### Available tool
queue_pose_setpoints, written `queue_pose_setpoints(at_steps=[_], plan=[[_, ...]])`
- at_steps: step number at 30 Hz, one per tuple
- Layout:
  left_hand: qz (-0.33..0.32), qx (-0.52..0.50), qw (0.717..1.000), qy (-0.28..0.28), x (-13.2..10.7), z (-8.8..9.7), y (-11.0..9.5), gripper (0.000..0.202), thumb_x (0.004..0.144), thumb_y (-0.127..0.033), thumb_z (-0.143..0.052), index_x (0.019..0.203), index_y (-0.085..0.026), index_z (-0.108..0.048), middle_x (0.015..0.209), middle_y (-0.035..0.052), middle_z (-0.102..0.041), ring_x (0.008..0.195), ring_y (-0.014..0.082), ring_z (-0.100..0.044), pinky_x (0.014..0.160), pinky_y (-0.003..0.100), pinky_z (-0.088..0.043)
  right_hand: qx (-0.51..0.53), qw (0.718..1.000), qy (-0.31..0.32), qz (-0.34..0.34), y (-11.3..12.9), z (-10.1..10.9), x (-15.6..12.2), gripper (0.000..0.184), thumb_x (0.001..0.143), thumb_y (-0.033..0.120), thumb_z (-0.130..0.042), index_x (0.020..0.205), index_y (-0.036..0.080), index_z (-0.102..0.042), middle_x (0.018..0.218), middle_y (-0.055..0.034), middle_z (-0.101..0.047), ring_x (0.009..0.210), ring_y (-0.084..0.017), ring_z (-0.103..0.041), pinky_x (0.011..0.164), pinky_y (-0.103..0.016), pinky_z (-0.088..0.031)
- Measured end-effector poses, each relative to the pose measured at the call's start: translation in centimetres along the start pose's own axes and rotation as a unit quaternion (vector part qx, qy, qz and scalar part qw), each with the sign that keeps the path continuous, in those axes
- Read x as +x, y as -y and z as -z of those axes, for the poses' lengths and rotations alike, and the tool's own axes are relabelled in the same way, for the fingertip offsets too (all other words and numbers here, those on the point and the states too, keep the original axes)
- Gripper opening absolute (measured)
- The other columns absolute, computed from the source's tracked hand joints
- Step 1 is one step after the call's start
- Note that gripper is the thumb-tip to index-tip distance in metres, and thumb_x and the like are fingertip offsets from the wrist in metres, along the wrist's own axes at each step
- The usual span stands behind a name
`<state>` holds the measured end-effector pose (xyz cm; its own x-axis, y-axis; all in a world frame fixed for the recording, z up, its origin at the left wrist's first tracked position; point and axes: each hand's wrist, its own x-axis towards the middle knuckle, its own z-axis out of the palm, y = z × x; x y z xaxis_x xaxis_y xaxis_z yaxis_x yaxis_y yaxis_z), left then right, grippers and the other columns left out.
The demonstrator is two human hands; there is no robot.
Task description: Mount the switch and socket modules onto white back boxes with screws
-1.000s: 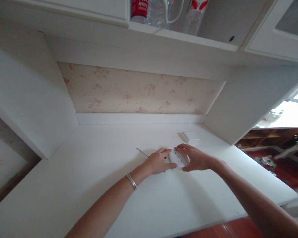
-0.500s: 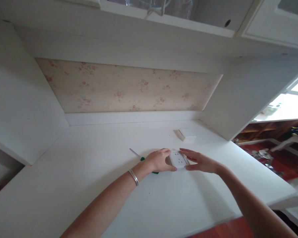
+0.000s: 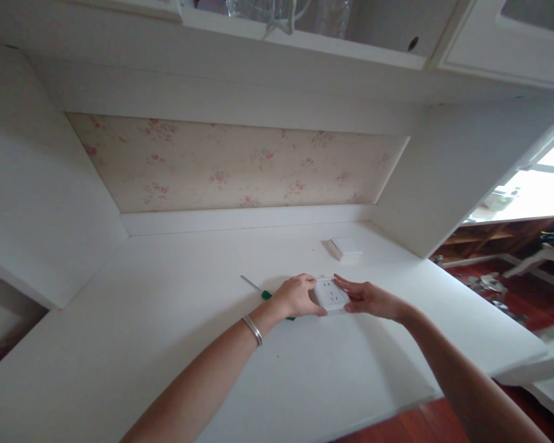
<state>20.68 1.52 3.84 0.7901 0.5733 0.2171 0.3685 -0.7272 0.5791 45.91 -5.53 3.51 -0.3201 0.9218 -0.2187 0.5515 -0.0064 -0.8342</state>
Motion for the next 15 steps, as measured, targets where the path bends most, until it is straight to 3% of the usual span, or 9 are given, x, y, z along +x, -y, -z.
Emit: queue_pose_setpoints(at_steps=[7,10,15], plan=[[0.014,-0.001,1.000,-0.009,-0.2,-0.2,-0.1,0.070,0.055,-0.057,-0.074,0.113,-0.019,-0.061,0.122,0.0075,-0.058,0.107,0.0247,-0.056,0.095,0.031,-0.043,0.048,0.998,-0.040,0.019,0.9,-1.1,-0.5,0.081,0.071,0.044,-0.067,0.141,0.023,-0.032,0.147,-0.0114,-0.031,0.121,-0.026,-0.048,0.095,-0.038,-0.043],[0.030,-0.005,0.999,-0.020,-0.1,-0.7,-0.3,0.074,0.054,-0.057,-0.075,0.116,-0.020,-0.058,0.123,0.0075,-0.056,0.107,0.0245,-0.056,0.094,0.031,-0.044,0.002,0.991,-0.136,0.015,1.2,-2.8,-0.8,0.076,0.073,0.046,-0.064,0.139,0.023,-0.036,0.147,-0.0128,-0.030,0.119,-0.028,-0.049,0.095,-0.040,-0.043],[0.027,-0.006,0.999,-0.029,0.2,-1.4,-0.6,0.072,0.056,-0.057,-0.074,0.116,-0.021,-0.057,0.120,0.0084,-0.057,0.104,0.0254,-0.058,0.092,0.033,-0.047,-0.153,0.937,-0.313,-0.037,1.6,-6.8,-1.3,0.065,0.079,0.053,-0.055,0.136,0.027,-0.041,0.149,-0.0093,-0.025,0.126,-0.028,-0.042,0.099,-0.042,-0.039]])
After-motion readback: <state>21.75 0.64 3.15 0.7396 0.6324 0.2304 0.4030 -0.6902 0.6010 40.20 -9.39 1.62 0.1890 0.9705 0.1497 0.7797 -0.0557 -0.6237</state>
